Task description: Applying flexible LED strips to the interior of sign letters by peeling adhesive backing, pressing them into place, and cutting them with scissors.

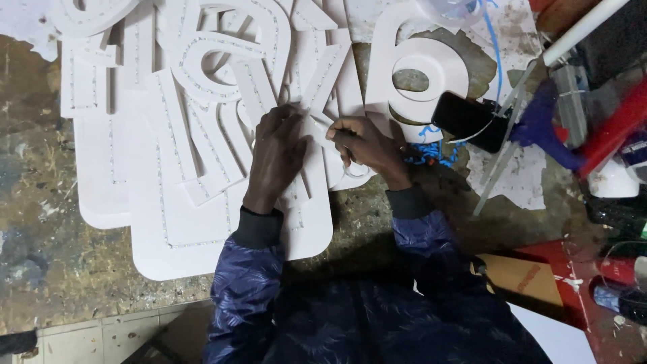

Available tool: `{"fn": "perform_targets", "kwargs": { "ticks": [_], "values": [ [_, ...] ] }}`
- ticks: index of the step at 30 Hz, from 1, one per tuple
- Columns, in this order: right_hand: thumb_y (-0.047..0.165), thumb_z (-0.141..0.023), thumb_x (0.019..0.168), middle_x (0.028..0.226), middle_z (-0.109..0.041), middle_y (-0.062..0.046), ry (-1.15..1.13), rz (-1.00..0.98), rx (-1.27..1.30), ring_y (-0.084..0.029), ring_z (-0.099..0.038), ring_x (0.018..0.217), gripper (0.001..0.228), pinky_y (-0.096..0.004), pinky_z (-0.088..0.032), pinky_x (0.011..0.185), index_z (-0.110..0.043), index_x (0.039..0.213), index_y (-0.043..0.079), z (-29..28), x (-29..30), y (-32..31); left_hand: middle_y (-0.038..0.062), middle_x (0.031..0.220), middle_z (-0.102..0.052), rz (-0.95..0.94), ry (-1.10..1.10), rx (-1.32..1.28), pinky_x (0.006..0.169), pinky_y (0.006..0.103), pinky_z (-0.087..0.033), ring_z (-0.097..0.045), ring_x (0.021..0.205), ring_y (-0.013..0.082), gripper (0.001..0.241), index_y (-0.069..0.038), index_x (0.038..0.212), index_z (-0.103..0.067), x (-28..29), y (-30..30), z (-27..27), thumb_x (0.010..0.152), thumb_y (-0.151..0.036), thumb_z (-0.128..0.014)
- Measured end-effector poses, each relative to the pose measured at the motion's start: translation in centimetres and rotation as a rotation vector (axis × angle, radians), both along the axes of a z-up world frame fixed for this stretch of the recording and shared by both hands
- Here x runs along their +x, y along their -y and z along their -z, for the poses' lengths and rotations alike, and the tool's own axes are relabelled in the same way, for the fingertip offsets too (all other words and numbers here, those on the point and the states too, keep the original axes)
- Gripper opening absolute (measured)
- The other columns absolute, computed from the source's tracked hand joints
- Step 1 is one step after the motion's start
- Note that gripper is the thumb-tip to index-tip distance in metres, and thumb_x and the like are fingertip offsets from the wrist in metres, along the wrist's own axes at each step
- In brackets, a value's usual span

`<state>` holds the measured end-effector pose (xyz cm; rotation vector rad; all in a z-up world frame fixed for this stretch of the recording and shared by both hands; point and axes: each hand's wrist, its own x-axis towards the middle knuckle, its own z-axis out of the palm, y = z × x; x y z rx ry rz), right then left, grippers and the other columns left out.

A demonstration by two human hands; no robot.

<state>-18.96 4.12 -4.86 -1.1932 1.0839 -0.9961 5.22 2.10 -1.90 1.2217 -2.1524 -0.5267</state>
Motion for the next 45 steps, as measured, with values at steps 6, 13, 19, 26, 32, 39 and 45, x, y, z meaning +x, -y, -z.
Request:
{"fn": "perform_targets", "kwargs": {
  "ticks": [6, 13, 19, 26, 32, 39, 45],
  "values": [
    [0.005, -0.067, 0.106, 0.061, -0.062, -0.015, -0.038, 0.051, 0.093, -0.024, -0.07, 0.043, 0.019, -0.021, -0.044, 0.03, -0.068, 0.113, -0.012, -0.8, 0.4, 0.4, 0.014, 0.137, -0.064, 0.009, 0.013, -0.061, 0.112, 0.0494, -0.052, -0.066, 0.134, 0.04, 0.037, -0.004, 0.136, -0.078, -0.1, 0.2, 1.0, 0.102, -0.018, -0.084],
    [0.007, -0.067, 0.106, 0.065, -0.067, -0.018, -0.082, 0.025, 0.033, -0.027, -0.076, 0.048, 0.026, -0.023, -0.049, 0.03, -0.069, 0.116, -0.016, 0.5, 0.2, 0.7, 0.013, 0.133, -0.065, 0.014, 0.029, -0.103, 0.107, 0.0492, -0.053, -0.067, 0.132, 0.0398, 0.035, -0.007, 0.135, -0.079, -0.1, -0.2, 0.9, 0.102, -0.016, -0.085],
    [0.01, -0.068, 0.105, 0.064, -0.068, -0.019, -0.096, 0.045, 0.05, -0.026, -0.076, 0.05, 0.03, -0.025, -0.053, 0.032, -0.068, 0.119, -0.016, 0.4, 0.2, 0.7, 0.01, 0.13, -0.064, 0.008, 0.116, -0.205, 0.102, 0.0484, -0.053, -0.067, 0.128, 0.0378, 0.032, -0.01, 0.133, -0.079, -0.5, -0.7, 0.9, 0.103, -0.019, -0.084],
    [0.009, -0.067, 0.107, 0.066, -0.069, -0.016, -0.096, 0.027, 0.012, -0.023, -0.076, 0.051, 0.038, -0.024, -0.054, 0.035, -0.065, 0.127, -0.022, -0.1, 0.0, 0.3, 0.005, 0.136, -0.06, 0.014, 0.322, -0.272, 0.106, 0.0479, -0.049, -0.06, 0.135, 0.0333, 0.043, -0.018, 0.143, -0.077, -1.0, -1.2, 1.3, 0.101, -0.027, -0.08],
    [0.01, -0.066, 0.11, 0.062, -0.067, -0.016, -0.169, 0.013, -0.045, -0.022, -0.072, 0.045, 0.037, -0.024, -0.05, 0.032, -0.067, 0.131, -0.02, -2.0, -1.4, -2.0, 0.005, 0.137, -0.058, -0.004, 0.357, -0.227, 0.11, 0.048, -0.048, -0.059, 0.137, 0.0332, 0.046, -0.018, 0.144, -0.077, -1.3, -1.3, 0.4, 0.099, -0.022, -0.08],
    [0.01, -0.069, 0.112, 0.062, -0.068, -0.012, -0.348, 0.102, -0.232, -0.023, -0.072, 0.047, 0.037, -0.026, -0.054, 0.041, -0.069, 0.145, -0.008, -1.4, -3.6, -5.1, 0.005, 0.134, -0.057, -0.017, 0.36, -0.274, 0.108, 0.0474, -0.048, -0.061, 0.133, 0.0324, 0.046, -0.016, 0.139, -0.079, -1.5, -1.4, 0.9, 0.093, -0.02, -0.082],
    [0.012, -0.073, 0.109, 0.063, -0.071, -0.01, -0.518, 0.217, -0.272, -0.022, -0.074, 0.048, 0.022, -0.026, -0.06, 0.045, -0.075, 0.128, 0.0, 3.8, -4.4, -4.8, 0.005, 0.132, -0.058, -0.033, 0.339, -0.293, 0.107, 0.0485, -0.05, -0.063, 0.129, 0.0326, 0.047, -0.017, 0.138, -0.078, -1.6, -1.6, 0.7, 0.091, -0.019, -0.083]
  ]
}}
